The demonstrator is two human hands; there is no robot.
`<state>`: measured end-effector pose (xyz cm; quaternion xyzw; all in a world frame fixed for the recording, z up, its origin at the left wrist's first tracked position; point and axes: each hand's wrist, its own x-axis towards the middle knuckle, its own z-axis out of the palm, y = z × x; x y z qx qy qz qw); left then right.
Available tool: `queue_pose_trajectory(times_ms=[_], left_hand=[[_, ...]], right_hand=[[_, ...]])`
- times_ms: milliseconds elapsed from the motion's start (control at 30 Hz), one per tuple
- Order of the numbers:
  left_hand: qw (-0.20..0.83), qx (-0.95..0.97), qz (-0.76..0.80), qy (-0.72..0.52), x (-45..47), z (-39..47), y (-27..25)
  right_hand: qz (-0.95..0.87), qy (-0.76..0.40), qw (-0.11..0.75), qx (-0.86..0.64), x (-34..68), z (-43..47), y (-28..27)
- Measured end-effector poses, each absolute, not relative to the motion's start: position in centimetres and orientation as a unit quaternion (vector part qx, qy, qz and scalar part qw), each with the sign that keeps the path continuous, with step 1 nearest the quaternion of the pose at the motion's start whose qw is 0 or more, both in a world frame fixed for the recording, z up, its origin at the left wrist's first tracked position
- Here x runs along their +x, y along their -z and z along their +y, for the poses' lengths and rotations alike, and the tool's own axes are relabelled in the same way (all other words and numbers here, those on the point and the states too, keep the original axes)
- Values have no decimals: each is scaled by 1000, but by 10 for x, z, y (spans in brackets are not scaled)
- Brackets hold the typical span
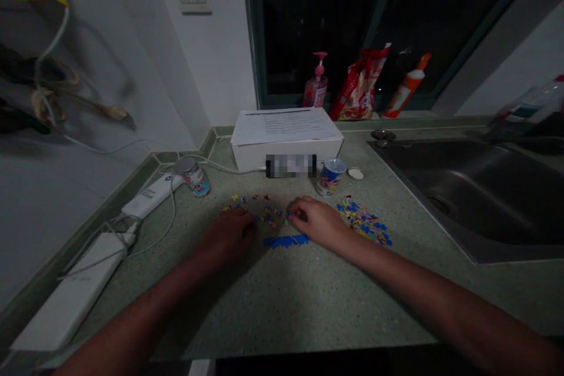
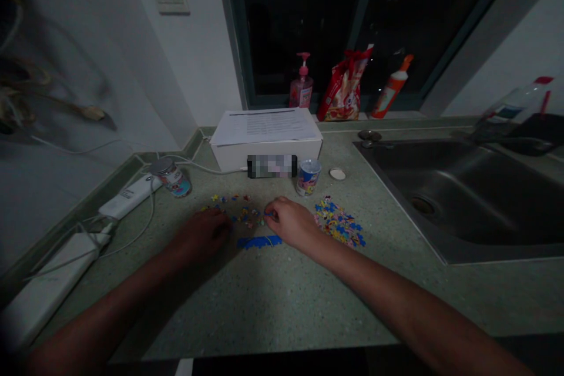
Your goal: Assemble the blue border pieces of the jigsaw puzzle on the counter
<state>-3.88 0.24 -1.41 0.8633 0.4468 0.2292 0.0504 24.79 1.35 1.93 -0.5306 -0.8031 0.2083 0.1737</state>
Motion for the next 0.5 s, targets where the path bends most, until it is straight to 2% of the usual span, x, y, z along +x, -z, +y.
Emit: queue_pose_trajectory(times_ms=[267, 500], left_hand=[[71, 847, 451, -272, -36, 3, 12], [94, 847, 428, -301, -35, 2, 14]], right_hand=[[-808, -137, 70, -569, 214, 28, -28], [-836, -132, 54, -530, 213, 35, -27]])
